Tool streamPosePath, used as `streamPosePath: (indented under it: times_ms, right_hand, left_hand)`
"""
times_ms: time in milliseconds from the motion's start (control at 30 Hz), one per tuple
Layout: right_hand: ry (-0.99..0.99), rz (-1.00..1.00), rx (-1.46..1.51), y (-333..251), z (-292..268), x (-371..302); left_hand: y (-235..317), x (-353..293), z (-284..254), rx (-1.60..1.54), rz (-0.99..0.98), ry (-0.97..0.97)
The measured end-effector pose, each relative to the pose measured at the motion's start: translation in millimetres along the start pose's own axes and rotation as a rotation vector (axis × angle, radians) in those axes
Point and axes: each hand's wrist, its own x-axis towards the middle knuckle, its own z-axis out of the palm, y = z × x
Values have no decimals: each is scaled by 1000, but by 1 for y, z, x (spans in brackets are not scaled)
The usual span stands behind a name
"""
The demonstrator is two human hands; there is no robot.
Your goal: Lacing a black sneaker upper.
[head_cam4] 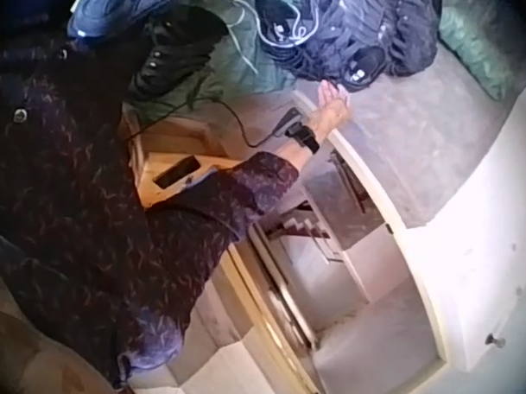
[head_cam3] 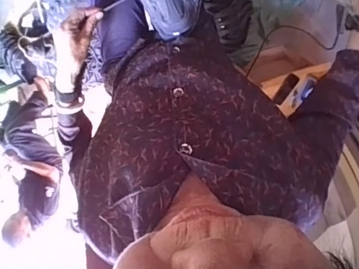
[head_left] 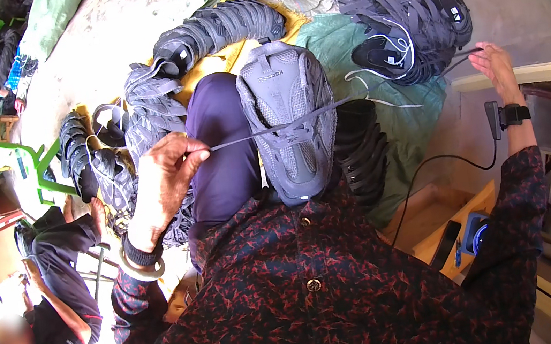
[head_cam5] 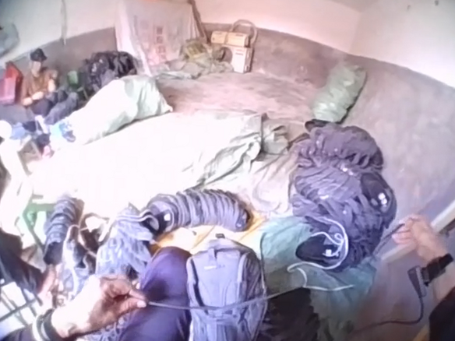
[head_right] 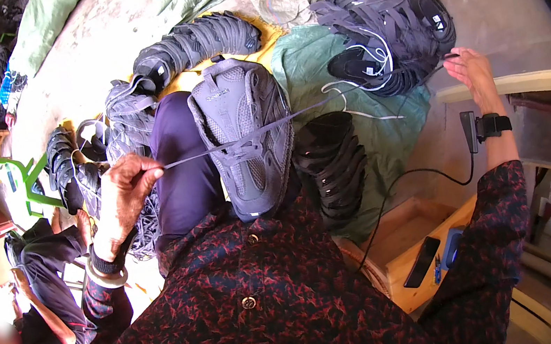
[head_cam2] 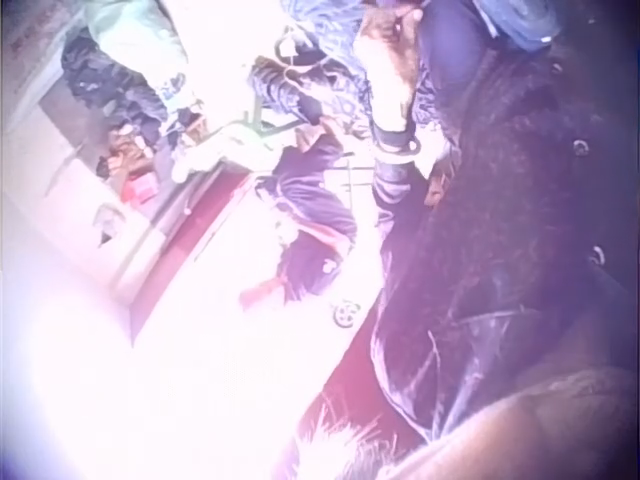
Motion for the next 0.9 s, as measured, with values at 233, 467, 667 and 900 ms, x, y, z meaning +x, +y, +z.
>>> streamPosePath:
  times_ms: [233, 467, 667, 900]
  right_hand:
    - [113, 42, 480, 61, -38, 43]
    - [-33, -161, 674, 130, -122, 65]
    - [355, 50, 731, 152, -187, 89]
    - [166, -61, 133, 95, 1, -11]
  left_hand:
    - [-44, -21, -11, -77, -321, 8]
    - [-97, -39, -33, 239, -280, 4]
    - [-54, -5, -23, 274, -83, 50]
    - [27, 51, 28, 105, 299, 31]
